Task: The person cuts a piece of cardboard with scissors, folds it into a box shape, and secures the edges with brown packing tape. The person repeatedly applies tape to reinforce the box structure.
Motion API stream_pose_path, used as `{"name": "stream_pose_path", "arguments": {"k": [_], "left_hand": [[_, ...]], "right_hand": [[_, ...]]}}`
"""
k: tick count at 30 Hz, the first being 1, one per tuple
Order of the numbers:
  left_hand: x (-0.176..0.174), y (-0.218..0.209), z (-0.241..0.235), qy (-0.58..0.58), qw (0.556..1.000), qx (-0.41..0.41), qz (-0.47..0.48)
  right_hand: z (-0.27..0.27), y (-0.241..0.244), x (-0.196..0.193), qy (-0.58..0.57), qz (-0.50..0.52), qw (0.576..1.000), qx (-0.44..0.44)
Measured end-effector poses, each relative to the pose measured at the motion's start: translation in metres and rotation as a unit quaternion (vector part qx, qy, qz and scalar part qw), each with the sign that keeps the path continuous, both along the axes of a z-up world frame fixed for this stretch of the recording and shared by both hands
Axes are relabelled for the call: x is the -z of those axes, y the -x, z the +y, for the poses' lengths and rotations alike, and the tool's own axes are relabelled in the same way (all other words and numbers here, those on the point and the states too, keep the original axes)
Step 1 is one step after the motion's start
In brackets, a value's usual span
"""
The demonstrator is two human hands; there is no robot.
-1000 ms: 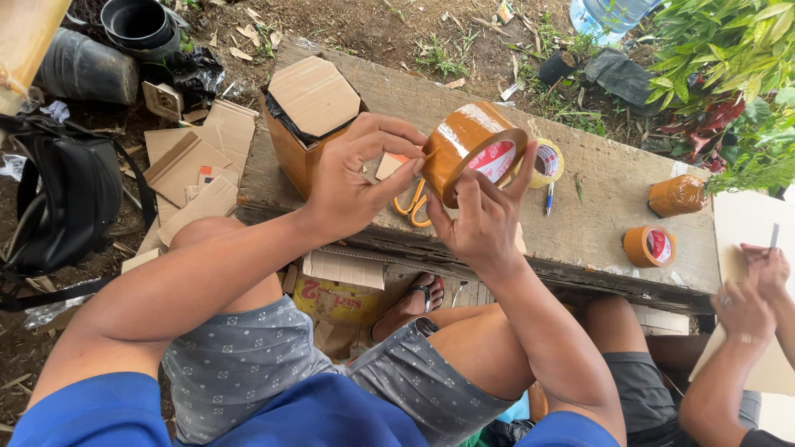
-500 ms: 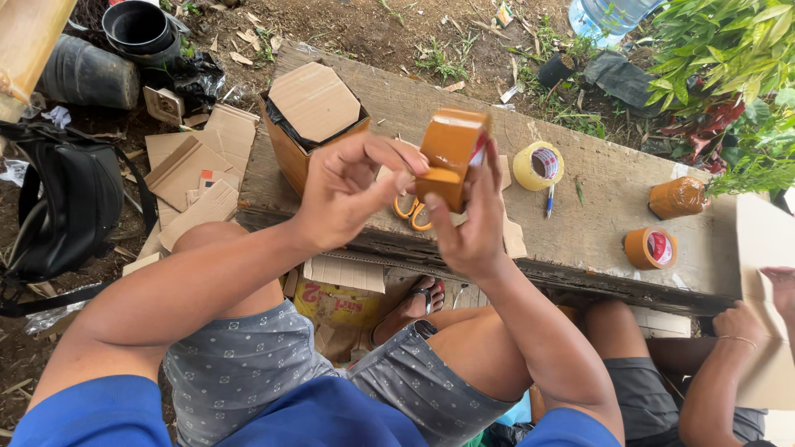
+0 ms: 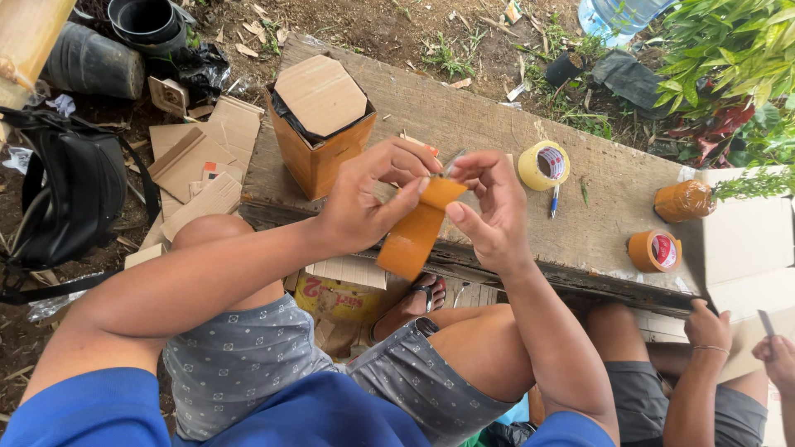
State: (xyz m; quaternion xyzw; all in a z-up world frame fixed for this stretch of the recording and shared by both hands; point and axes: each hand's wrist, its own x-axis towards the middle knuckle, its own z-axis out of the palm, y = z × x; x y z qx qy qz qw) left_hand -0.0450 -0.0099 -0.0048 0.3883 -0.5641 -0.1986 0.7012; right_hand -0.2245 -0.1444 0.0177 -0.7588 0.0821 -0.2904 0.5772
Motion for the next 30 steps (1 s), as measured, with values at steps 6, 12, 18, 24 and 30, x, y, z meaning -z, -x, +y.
{"name": "stream_pose_path", "arguments": {"k": [6,12,18,24,30], "left_hand": [[-0.004,-0.004,-0.003,-0.028,0.998,0.005,-0.053],[-0.017,-0.009,-0.001,0.010,0.996,0.039,-0.084],[-0.021,-0.009,-0.004,-0.065,0.991,0.035,-0.114],[-0.009,-0.013,-0.005,-0.095,0.978,0.016,-0.186],[-0.003,-0.016,-0.006,-0.126,0.963,0.038,-0.233]], "right_hand": [[0.011,-0.001,-0.009,0.042,-0.026,0.998,0.039],[0.015,0.000,-0.019,0.204,-0.011,0.973,0.110],[0.023,-0.002,-0.029,0.307,0.020,0.943,0.129],[0.024,-0.001,-0.036,0.449,0.051,0.886,0.098],[0.030,-0.007,-0.035,0.417,0.039,0.905,0.075]]}}
